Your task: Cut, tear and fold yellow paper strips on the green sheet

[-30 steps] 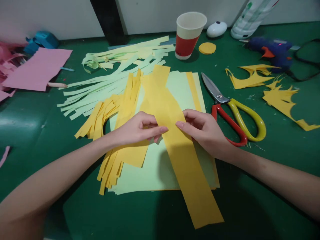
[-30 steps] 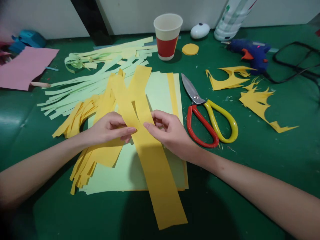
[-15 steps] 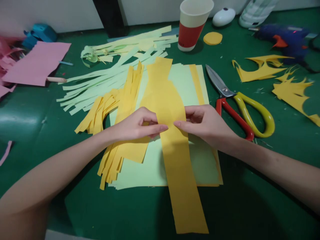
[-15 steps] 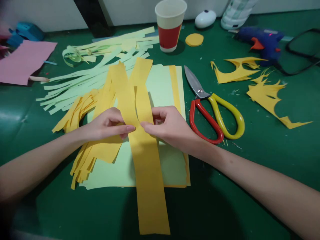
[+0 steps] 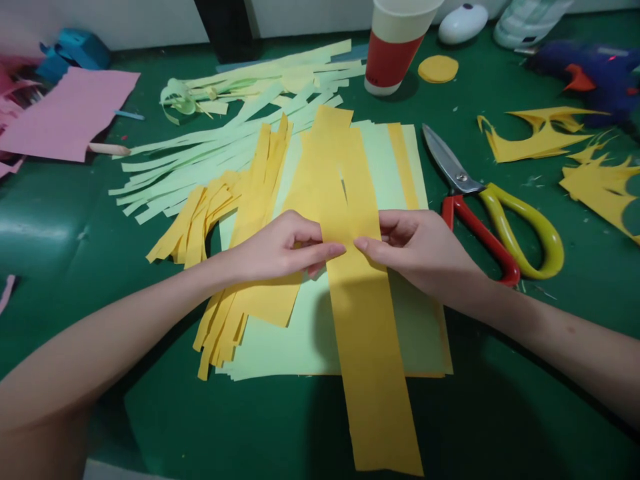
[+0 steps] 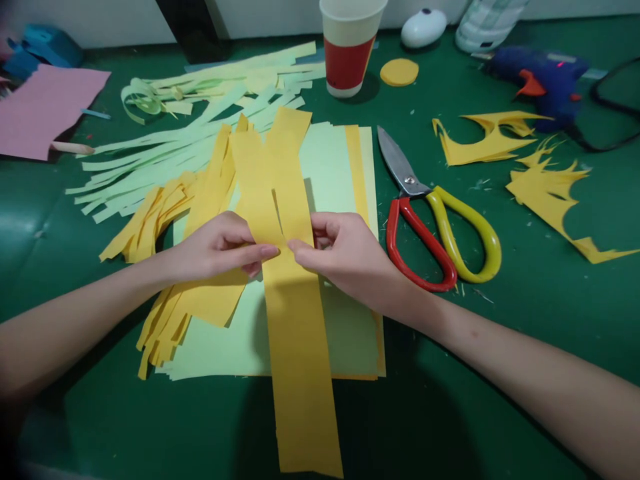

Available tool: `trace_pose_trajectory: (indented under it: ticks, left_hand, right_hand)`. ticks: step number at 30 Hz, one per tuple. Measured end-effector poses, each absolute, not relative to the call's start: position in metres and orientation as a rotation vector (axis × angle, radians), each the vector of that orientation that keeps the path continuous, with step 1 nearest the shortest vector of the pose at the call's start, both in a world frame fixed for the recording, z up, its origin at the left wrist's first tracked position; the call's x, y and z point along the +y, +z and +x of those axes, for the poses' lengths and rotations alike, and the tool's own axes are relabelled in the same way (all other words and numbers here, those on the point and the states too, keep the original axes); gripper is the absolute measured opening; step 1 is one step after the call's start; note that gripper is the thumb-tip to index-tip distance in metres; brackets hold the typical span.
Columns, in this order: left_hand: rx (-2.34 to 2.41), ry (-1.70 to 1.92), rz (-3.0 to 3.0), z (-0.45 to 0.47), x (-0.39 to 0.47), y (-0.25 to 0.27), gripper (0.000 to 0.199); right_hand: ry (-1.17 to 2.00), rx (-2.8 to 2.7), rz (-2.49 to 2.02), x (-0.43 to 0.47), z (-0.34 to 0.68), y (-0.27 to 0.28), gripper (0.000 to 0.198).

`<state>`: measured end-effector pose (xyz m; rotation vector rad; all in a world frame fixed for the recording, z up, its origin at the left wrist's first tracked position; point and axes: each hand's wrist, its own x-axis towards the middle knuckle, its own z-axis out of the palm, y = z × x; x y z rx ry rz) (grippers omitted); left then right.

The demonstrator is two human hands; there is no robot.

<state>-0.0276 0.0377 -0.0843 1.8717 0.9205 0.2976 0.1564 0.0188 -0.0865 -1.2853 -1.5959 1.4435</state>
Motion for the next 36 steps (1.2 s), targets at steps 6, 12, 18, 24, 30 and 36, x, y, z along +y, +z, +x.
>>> trace_pose_trajectory:
  ticks: [6, 12, 18, 24, 30, 36]
  left_hand:
    - [0.946, 0.337, 1.814, -0.0262, 0.0385, -0.0829, 0.04]
    - [0.942, 0.381, 1.831, -0.0247, 0.038, -0.0821, 0.04]
    - [0.958, 0.396, 1.833, -0.0237, 0.0376, -0.0824, 0.039]
    - [0.943, 0.373, 1.839, -0.0263, 0.0382, -0.0822, 0.038]
    - [0.952, 0.399, 1.811, -0.0277, 0.038, -0.0828, 0.034]
    - [0.983, 0.505, 1.728, -0.0249, 0.0404, -0.083, 0.039]
  right_hand:
    - [1.386, -1.559, -1.344, 0.0141, 0.1547, -0.0881, 0.011]
    - [1.418, -1.452, -1.311, 0.0108, 0.1524, -0.0865, 0.01]
    - [1.451, -1.377, -1.304, 0.0112, 0.1502, -0.0838, 0.017]
    - [1.63, -1.387, -1.298, 0.0161, 0.154, -0.0822, 0.016]
    - [1.809, -1.305, -1.214, 0.0195, 0.1563, -0.0791, 0.007]
    - [1.839, -1.211, -1.15, 0.0201, 0.16, -0.0826, 0.005]
